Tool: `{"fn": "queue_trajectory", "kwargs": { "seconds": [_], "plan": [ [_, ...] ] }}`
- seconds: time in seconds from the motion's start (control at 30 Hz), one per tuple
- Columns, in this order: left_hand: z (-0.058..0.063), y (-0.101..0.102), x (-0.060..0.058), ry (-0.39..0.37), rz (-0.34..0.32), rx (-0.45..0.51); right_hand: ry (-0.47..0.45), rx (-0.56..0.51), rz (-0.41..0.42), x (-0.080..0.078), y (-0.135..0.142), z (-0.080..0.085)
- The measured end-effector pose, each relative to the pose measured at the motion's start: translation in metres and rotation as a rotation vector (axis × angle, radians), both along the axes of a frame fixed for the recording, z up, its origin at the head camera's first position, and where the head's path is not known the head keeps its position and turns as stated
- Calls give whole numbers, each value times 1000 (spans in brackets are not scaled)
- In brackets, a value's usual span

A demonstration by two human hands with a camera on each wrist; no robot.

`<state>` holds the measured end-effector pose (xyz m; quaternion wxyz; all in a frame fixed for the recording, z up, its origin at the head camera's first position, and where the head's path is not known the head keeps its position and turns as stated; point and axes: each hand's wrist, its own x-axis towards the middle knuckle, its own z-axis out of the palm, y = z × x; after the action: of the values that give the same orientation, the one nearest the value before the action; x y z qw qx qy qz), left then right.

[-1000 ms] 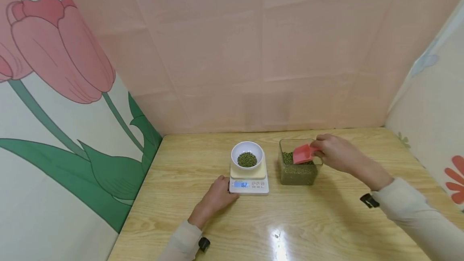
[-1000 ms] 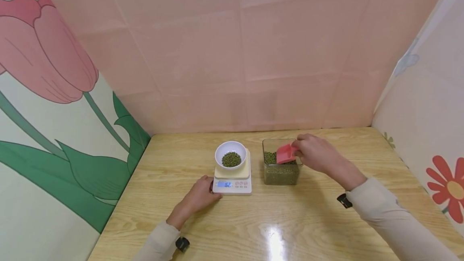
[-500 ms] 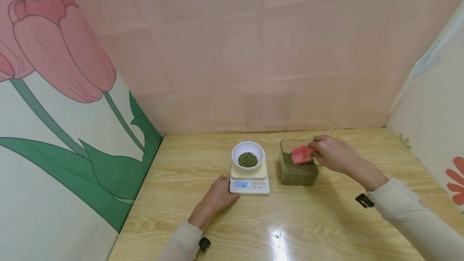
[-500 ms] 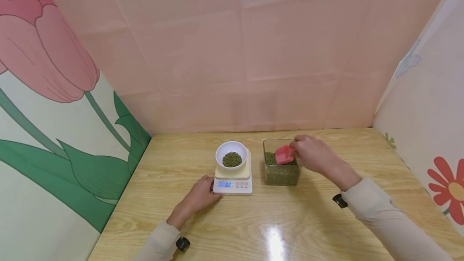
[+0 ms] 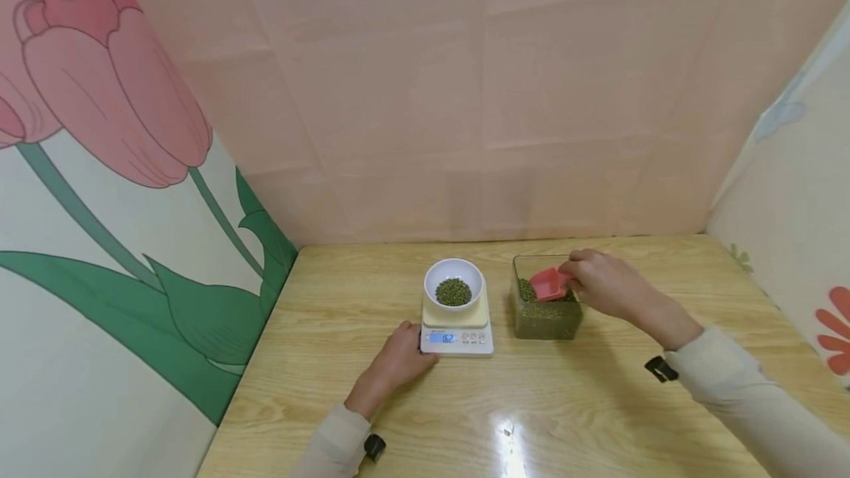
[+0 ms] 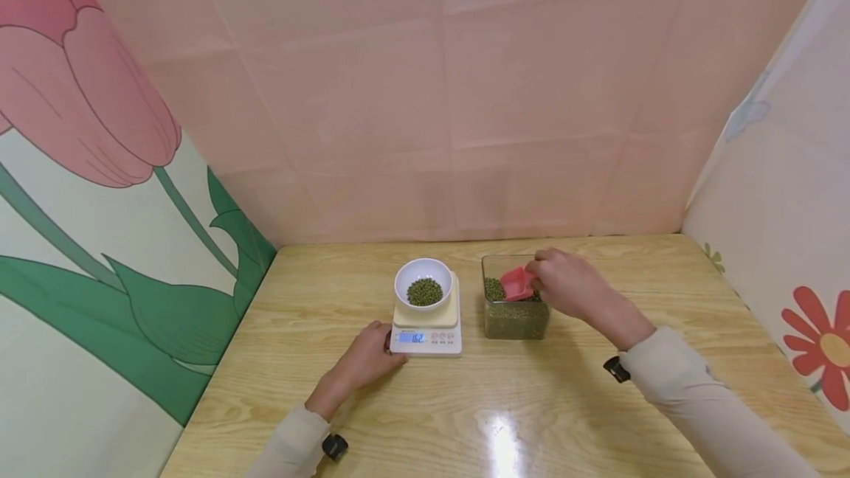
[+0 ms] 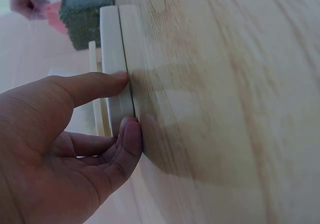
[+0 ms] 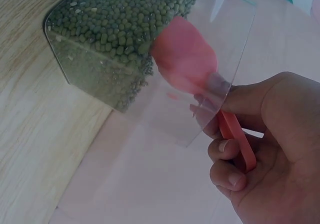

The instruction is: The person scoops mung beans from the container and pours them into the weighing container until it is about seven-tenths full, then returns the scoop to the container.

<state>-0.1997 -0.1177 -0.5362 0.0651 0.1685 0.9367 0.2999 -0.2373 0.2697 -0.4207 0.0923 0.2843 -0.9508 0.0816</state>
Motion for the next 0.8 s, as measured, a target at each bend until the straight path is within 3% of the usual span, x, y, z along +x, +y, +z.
{"fn": "queue_trajectory", "kwargs": {
  "seconds": [0.8],
  "plan": [
    [-2,0,-1,-7,8,2,30,-7,35,-8,-9,-13]
  ]
}}
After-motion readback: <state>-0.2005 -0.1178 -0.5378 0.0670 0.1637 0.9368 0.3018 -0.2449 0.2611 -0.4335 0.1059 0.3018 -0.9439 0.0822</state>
